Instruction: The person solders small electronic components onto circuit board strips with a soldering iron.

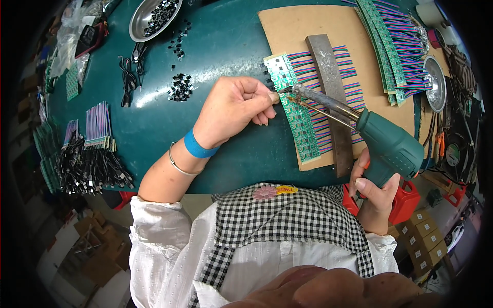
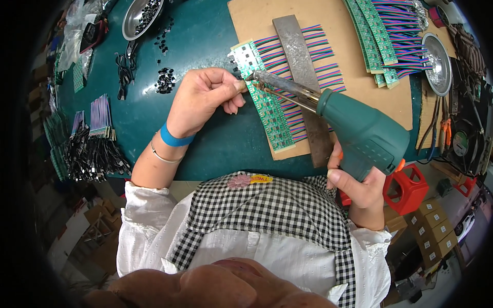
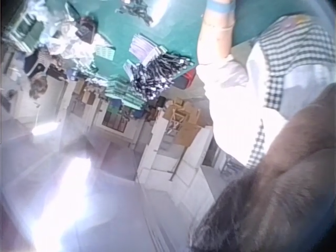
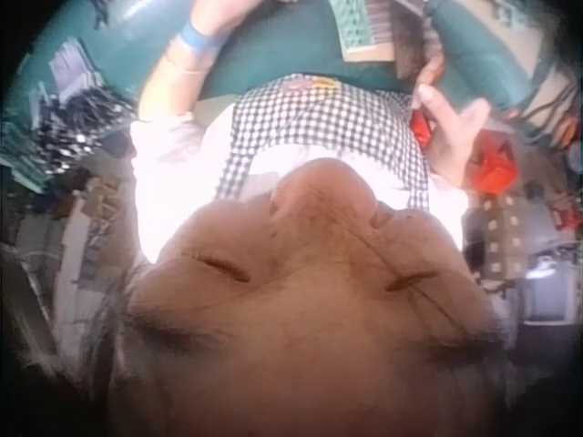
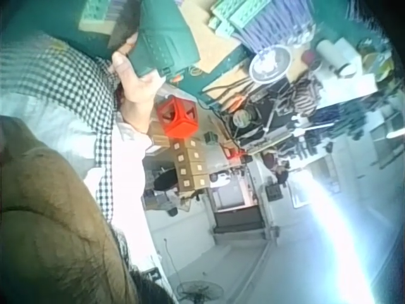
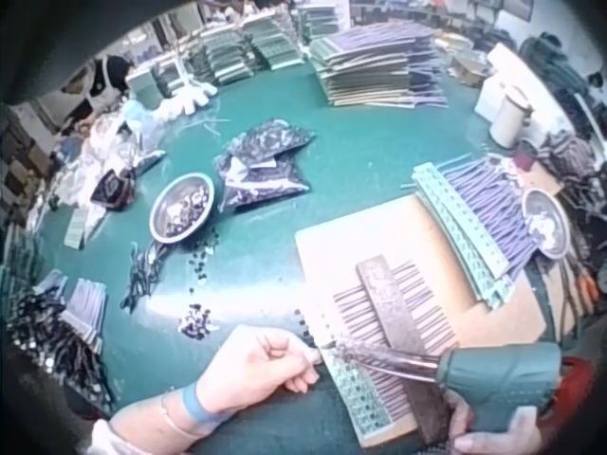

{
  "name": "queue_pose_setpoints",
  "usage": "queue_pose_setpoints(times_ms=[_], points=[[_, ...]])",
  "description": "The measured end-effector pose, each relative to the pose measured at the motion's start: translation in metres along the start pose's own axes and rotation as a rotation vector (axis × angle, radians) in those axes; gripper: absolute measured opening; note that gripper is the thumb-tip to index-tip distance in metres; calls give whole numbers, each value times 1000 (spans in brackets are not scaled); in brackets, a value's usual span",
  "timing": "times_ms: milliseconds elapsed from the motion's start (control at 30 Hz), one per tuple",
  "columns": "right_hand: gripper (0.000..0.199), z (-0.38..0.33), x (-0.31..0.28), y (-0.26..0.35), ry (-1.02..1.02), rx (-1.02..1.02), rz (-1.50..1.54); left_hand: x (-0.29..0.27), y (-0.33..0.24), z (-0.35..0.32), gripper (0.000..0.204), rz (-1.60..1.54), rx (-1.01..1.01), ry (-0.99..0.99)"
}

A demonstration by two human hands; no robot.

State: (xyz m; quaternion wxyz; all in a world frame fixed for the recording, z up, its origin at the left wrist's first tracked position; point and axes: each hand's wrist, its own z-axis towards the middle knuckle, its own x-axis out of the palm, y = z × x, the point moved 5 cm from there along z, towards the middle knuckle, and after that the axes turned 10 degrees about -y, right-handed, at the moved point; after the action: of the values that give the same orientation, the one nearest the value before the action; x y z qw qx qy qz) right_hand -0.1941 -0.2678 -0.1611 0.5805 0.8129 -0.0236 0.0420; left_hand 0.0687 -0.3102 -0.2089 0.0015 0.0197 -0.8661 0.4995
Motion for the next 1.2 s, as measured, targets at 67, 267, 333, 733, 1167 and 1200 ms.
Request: queue_pose_setpoints(times_ms=[67,267,333,733,1167,1200], points=[[53,0,0,-1,6,-3,-2,0,1,0,13,2,8,-1],[54,2,-2,5,162,14,54,0,1,0,13,-7,17,-1],[54,2,-1,5,173,31,50,0,1,0,13,-7,13,-12],[56,-6,-10,-7,171,43,60,0,0,0,13,-1,27,-14],[60,1,-5,3,82,6,113,0,1,0,12,-23,15,-9],[59,0,-7,1,102,26,82,0,0,0,12,-27,14,-9]])
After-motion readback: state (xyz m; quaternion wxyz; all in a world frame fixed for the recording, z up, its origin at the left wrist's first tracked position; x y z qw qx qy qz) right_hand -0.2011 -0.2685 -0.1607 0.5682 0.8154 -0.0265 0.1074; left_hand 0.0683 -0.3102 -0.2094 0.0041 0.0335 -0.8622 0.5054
